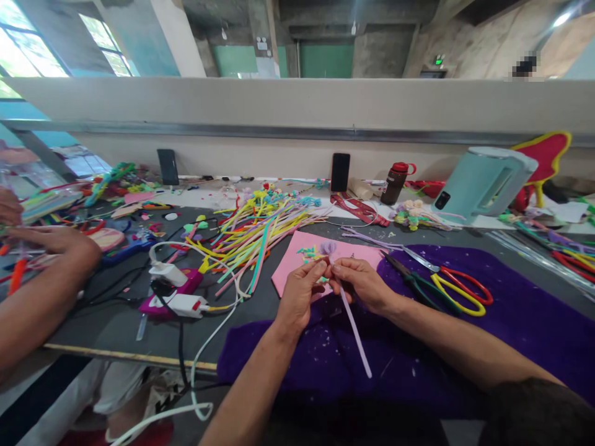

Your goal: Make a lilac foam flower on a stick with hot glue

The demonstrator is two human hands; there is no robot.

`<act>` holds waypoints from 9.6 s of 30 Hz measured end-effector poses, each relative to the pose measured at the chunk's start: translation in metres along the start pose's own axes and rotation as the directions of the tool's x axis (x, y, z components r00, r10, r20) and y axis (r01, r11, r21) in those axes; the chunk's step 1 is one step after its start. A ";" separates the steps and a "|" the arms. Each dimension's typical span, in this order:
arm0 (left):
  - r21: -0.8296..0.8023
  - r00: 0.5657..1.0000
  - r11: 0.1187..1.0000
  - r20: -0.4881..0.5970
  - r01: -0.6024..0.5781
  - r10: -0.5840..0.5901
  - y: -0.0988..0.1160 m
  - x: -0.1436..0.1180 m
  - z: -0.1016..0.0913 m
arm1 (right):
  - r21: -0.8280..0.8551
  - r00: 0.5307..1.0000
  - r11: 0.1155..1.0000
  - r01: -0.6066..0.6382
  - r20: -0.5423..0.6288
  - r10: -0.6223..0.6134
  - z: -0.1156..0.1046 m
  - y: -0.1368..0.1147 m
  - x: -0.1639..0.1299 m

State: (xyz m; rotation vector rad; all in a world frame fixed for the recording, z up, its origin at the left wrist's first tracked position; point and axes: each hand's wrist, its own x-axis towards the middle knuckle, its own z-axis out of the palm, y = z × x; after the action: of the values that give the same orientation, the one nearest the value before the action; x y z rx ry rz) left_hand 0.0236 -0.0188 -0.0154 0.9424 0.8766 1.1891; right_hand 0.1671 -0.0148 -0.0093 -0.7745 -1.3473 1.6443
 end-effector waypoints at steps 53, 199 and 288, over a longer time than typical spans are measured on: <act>-0.021 0.993 0.993 -0.014 -0.115 0.115 0.000 -0.004 0.003 | -0.159 0.989 0.982 0.104 -0.090 -0.120 0.000 0.008 0.002; -0.259 0.997 0.964 -0.072 -0.054 0.037 0.007 -0.002 -0.002 | -0.185 0.999 0.983 0.016 0.040 -0.008 0.005 0.011 -0.005; 0.071 0.985 0.985 -0.053 -0.158 0.162 0.011 -0.006 -0.003 | -0.109 0.993 0.992 0.060 -0.098 -0.071 0.002 0.009 -0.008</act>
State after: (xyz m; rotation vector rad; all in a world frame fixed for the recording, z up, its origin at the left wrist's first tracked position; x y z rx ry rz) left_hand 0.0158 -0.0226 -0.0056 1.0525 0.9046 1.3375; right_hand 0.1673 -0.0232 -0.0176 -0.8556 -1.3817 1.4724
